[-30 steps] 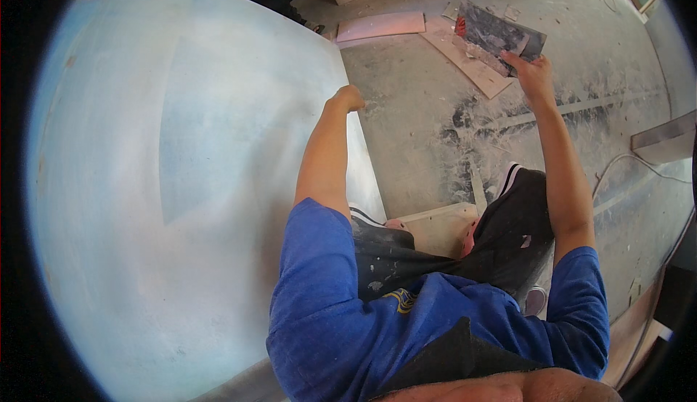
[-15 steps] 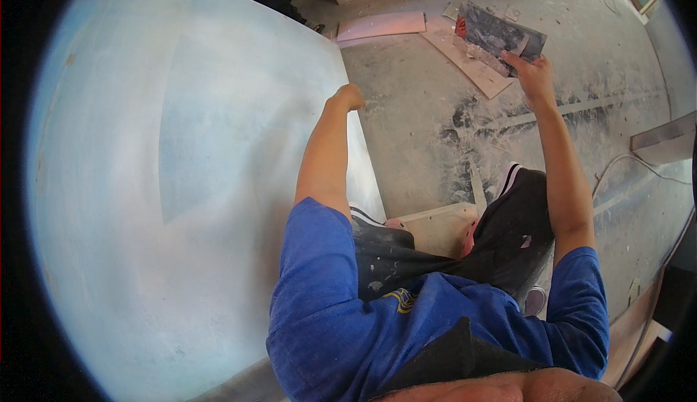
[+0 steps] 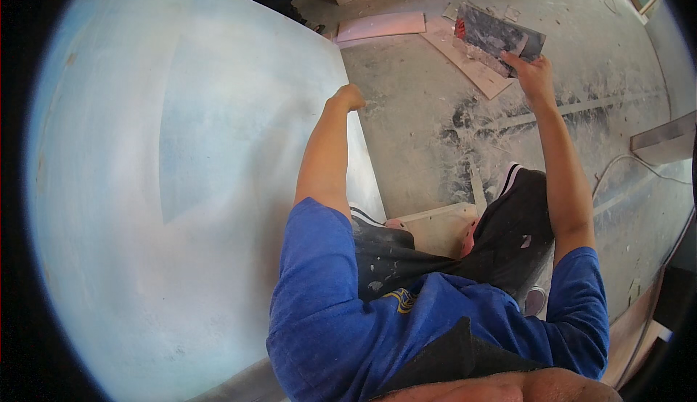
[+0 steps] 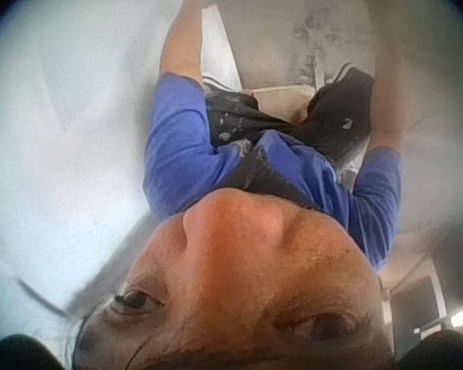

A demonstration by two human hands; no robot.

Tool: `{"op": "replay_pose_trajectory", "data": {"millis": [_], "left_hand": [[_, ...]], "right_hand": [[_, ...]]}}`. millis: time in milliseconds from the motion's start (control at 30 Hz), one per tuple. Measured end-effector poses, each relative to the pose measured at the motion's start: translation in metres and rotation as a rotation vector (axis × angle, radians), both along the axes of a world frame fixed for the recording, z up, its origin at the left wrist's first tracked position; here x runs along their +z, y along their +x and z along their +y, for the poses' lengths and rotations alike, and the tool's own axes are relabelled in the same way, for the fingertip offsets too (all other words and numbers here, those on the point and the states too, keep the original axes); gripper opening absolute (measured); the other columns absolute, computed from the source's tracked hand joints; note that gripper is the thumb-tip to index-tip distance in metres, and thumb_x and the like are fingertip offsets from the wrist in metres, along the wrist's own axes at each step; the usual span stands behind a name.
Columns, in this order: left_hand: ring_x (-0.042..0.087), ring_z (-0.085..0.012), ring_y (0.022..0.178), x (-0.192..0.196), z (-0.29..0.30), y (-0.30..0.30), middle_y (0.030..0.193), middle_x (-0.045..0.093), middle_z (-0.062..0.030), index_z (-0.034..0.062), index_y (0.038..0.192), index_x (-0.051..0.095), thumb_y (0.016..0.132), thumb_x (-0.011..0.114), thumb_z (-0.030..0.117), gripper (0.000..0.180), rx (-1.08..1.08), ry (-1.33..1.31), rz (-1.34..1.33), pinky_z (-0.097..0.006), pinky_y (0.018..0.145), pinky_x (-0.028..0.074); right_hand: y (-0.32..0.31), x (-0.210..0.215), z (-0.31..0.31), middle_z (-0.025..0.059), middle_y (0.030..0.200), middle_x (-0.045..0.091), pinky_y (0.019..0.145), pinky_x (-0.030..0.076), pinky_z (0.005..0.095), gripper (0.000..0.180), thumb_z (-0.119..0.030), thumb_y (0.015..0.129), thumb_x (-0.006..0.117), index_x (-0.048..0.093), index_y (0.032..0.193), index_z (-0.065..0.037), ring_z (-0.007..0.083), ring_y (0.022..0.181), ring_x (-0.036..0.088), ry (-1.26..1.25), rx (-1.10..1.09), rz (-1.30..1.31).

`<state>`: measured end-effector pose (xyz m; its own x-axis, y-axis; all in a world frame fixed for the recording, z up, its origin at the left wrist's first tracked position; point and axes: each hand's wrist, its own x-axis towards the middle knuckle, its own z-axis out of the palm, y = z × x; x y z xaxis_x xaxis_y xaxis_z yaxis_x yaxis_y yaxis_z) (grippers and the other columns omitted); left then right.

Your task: Applying and smoothing wall filler on a large curved surface using putty knives and spatulas.

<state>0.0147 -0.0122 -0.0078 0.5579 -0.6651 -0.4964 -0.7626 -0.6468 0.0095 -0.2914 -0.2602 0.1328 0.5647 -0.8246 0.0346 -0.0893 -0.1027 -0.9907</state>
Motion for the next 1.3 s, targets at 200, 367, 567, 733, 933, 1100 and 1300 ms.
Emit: {"op": "replay_pose_trajectory", "data": {"millis": [200, 367, 567, 733, 933, 1100, 1300], "left_hand": [[0.058, -0.0287, 0.077, 0.015, -0.006, -0.010, 0.078, 0.061, -0.0176, -0.0022, 0.081, 0.063, 0.073, 0.057, 0.036, 0.040, -0.030, 0.041, 0.011, -0.036, 0.073, 0.043], [0.058, -0.0284, 0.076, 0.014, -0.003, -0.008, 0.078, 0.061, -0.0177, -0.0026, 0.082, 0.062, 0.073, 0.057, 0.036, 0.040, -0.012, 0.020, 0.003, -0.035, 0.071, 0.044], [0.059, -0.0275, 0.072, 0.013, -0.001, -0.008, 0.078, 0.061, -0.0172, -0.0028, 0.087, 0.062, 0.073, 0.058, 0.034, 0.040, 0.037, -0.011, 0.026, -0.034, 0.070, 0.044], [0.059, -0.0260, 0.071, 0.016, -0.003, -0.011, 0.076, 0.061, -0.0163, -0.0026, 0.086, 0.062, 0.073, 0.058, 0.034, 0.039, 0.027, -0.001, 0.032, -0.034, 0.069, 0.044], [0.058, -0.0241, 0.063, 0.014, -0.004, -0.007, 0.069, 0.060, -0.0144, -0.0020, 0.083, 0.062, 0.072, 0.058, 0.034, 0.038, 0.026, 0.017, 0.042, -0.033, 0.064, 0.045], [0.058, -0.0238, 0.060, 0.007, 0.003, -0.001, 0.067, 0.060, -0.0141, -0.0012, 0.077, 0.062, 0.072, 0.058, 0.034, 0.036, 0.045, -0.040, 0.029, -0.033, 0.062, 0.045], [0.060, -0.0286, 0.079, 0.020, -0.007, -0.013, 0.084, 0.061, -0.0187, -0.0024, 0.081, 0.063, 0.069, 0.055, 0.020, 0.026, 0.067, 0.044, 0.061, -0.032, 0.072, 0.046]], "right_hand": [[-0.002, -0.001, -0.003, 0.0058, 0.084, 0.062, 0.068, 0.042, 0.0245, 0.023, -0.009, 0.069, 0.065, 0.060, 0.088, 0.002, 0.0119, 0.073, 0.056, -0.006, -0.018, 0.035], [-0.001, 0.003, 0.000, 0.0059, 0.083, 0.062, 0.068, 0.042, 0.0248, 0.022, -0.008, 0.069, 0.065, 0.060, 0.088, 0.002, 0.0120, 0.073, 0.055, 0.023, 0.002, 0.009], [-0.002, 0.011, 0.007, 0.0060, 0.082, 0.062, 0.067, 0.042, 0.0244, 0.021, -0.009, 0.069, 0.066, 0.061, 0.086, 0.002, 0.0115, 0.072, 0.055, 0.013, 0.006, 0.010], [-0.003, 0.009, 0.005, 0.0055, 0.081, 0.062, 0.067, 0.041, 0.0241, 0.020, -0.009, 0.068, 0.066, 0.061, 0.085, 0.002, 0.0114, 0.071, 0.055, 0.028, 0.008, -0.009], [-0.002, 0.009, 0.004, 0.0055, 0.081, 0.062, 0.067, 0.042, 0.0243, 0.020, -0.008, 0.068, 0.066, 0.061, 0.084, 0.001, 0.0113, 0.072, 0.055, 0.032, 0.002, 0.003], [0.000, 0.011, 0.006, 0.0051, 0.080, 0.062, 0.067, 0.042, 0.0245, 0.020, -0.009, 0.067, 0.066, 0.061, 0.084, 0.001, 0.0111, 0.071, 0.055, 0.000, -0.004, 0.008], [-0.002, 0.010, 0.005, 0.0048, 0.080, 0.062, 0.066, 0.041, 0.0241, 0.019, -0.010, 0.068, 0.066, 0.061, 0.083, 0.000, 0.0109, 0.071, 0.055, -0.010, -0.016, 0.034]]}}
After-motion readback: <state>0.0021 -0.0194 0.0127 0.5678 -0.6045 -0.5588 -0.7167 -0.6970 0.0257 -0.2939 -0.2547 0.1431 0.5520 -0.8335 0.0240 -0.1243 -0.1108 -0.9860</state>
